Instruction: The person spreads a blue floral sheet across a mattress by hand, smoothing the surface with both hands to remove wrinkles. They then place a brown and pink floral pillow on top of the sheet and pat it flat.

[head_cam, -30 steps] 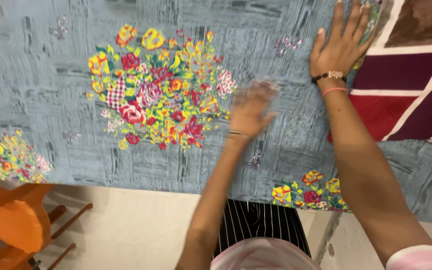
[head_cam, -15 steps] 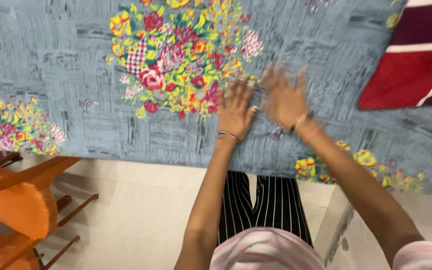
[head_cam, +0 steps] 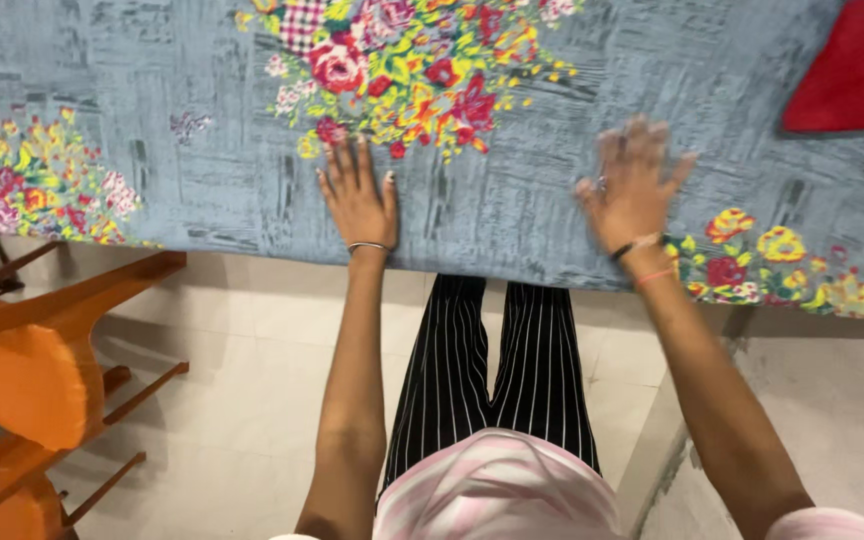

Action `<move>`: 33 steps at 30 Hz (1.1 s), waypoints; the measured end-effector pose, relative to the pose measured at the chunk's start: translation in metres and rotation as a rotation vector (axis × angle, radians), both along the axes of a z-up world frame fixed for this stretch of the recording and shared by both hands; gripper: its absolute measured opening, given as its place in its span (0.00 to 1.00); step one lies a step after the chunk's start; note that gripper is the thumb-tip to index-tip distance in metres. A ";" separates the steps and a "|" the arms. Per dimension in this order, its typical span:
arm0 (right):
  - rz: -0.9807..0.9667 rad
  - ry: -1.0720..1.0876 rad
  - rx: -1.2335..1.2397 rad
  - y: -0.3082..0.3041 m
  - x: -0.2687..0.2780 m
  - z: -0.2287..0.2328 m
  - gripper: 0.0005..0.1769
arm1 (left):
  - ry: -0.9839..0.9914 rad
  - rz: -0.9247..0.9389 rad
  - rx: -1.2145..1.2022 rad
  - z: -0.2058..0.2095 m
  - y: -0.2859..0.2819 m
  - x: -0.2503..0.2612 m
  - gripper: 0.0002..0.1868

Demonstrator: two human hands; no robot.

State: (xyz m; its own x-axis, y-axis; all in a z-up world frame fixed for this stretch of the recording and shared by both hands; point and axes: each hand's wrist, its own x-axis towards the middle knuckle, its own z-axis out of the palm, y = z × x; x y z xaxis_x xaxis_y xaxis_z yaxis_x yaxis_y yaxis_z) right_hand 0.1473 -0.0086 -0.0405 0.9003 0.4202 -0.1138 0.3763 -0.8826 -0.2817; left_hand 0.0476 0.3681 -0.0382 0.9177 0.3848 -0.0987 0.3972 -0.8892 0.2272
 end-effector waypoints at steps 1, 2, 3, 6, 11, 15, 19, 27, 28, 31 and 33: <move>0.133 0.065 -0.065 0.025 -0.020 0.001 0.41 | 0.015 -0.013 0.028 -0.002 -0.002 -0.001 0.35; 0.265 0.130 -0.132 0.049 -0.047 0.003 0.41 | 0.021 -0.012 0.023 -0.002 -0.002 -0.002 0.35; 0.428 0.171 -0.048 0.071 -0.075 0.009 0.44 | 0.026 -0.010 0.018 -0.002 -0.002 -0.002 0.35; 0.740 0.131 0.149 0.105 -0.107 0.020 0.41 | 0.014 -0.002 -0.006 0.001 -0.001 -0.001 0.35; 0.541 -0.041 -0.058 0.115 -0.054 0.014 0.37 | 0.003 0.021 -0.043 0.003 -0.002 0.002 0.35; -0.071 -0.035 0.216 0.104 0.018 0.001 0.33 | 0.003 0.030 -0.086 0.002 -0.001 -0.001 0.35; 0.153 0.039 -0.001 0.145 -0.010 0.004 0.38 | -0.042 0.029 -0.157 -0.002 0.004 -0.004 0.35; 0.988 0.066 0.295 0.202 -0.083 0.007 0.32 | 0.057 -0.159 -0.127 -0.002 0.037 -0.013 0.35; 0.842 0.064 0.254 0.193 -0.062 0.003 0.31 | 0.082 -0.223 -0.095 -0.001 0.052 -0.013 0.35; 0.104 0.203 0.019 0.157 0.016 -0.011 0.19 | 0.148 -0.270 -0.061 0.003 0.102 -0.012 0.37; -0.048 -0.200 0.102 0.140 0.068 -0.021 0.33 | 0.125 -0.131 -0.041 0.007 0.130 -0.018 0.38</move>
State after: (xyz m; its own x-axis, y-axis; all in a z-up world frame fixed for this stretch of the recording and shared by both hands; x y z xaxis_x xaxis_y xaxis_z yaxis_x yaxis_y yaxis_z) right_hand 0.2156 0.1315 -0.0617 0.9200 0.3764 0.1094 0.3916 -0.8717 -0.2944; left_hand 0.0297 0.4976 -0.0316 0.9391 0.2563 -0.2287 0.3064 -0.9260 0.2204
